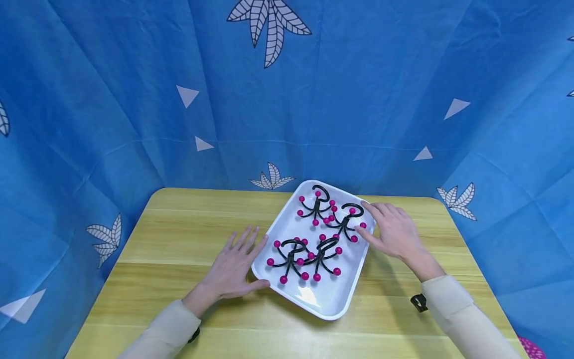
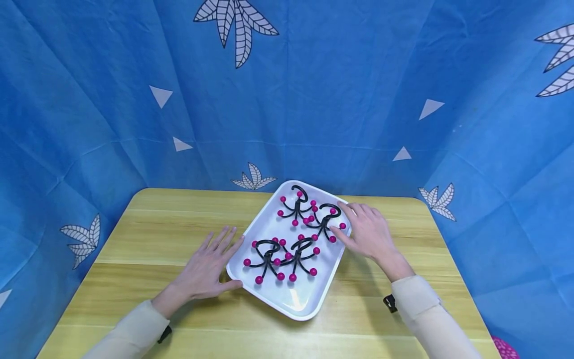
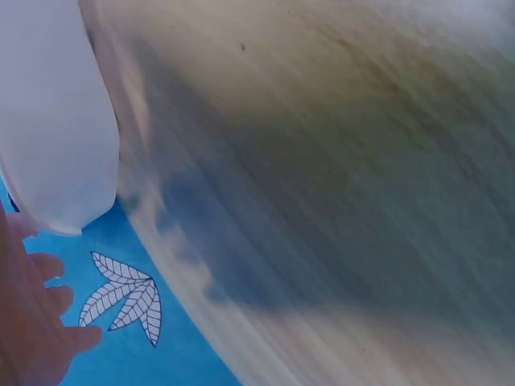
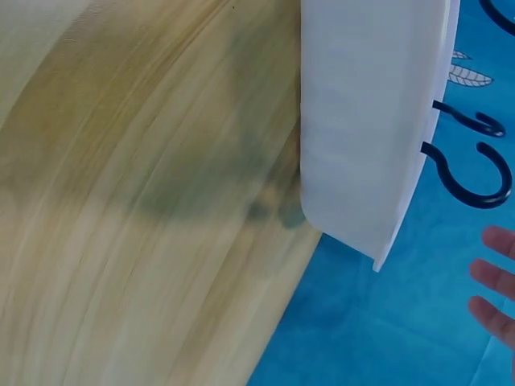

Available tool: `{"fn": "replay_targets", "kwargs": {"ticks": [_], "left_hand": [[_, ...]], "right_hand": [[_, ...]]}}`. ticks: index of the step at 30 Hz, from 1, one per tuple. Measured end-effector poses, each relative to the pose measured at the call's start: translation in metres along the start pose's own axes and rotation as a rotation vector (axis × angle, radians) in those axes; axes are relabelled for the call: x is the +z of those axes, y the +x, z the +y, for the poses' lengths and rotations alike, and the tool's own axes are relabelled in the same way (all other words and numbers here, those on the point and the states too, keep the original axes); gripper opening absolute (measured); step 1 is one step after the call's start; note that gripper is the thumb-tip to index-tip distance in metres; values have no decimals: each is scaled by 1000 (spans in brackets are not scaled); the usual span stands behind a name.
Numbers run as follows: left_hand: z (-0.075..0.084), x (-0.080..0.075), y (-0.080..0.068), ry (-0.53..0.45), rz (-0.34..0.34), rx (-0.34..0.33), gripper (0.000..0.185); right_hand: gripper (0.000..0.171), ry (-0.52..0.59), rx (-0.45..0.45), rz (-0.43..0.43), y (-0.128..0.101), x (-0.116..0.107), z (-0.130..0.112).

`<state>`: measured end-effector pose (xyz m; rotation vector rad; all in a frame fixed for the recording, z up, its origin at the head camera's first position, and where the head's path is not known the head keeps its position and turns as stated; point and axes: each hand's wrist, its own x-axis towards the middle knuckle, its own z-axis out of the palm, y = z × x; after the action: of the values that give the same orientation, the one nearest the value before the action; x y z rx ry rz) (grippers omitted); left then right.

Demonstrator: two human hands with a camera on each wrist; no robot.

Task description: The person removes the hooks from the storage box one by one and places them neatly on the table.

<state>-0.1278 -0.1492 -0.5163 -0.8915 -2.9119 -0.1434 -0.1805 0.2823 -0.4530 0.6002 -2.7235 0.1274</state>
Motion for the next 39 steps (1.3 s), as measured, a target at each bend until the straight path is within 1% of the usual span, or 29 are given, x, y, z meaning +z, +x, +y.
{"fn": "replay_targets", "kwargs": {"ticks": [5,10,17,23,31,39], "left_hand": [[1,2,1,8,-20,-6,112],[2,4,1,5,-39,-9,112],[2,5,1,10,-29,-9,113],[3,6,2,4,-38,-17,113],[5,5,2,-6,-41,-22,113],[6,4,3,-12,-48,-26,113]], "right_hand": [[68,22,14,-13,8,6,0],[63,15,21,-26,14,13,3],[57,17,30,-27,20,21,4],[54,25,37,-16,23,26,5],[49,18,8,18,27,25,5],[42,35,-6,29,29,21,4]]}}
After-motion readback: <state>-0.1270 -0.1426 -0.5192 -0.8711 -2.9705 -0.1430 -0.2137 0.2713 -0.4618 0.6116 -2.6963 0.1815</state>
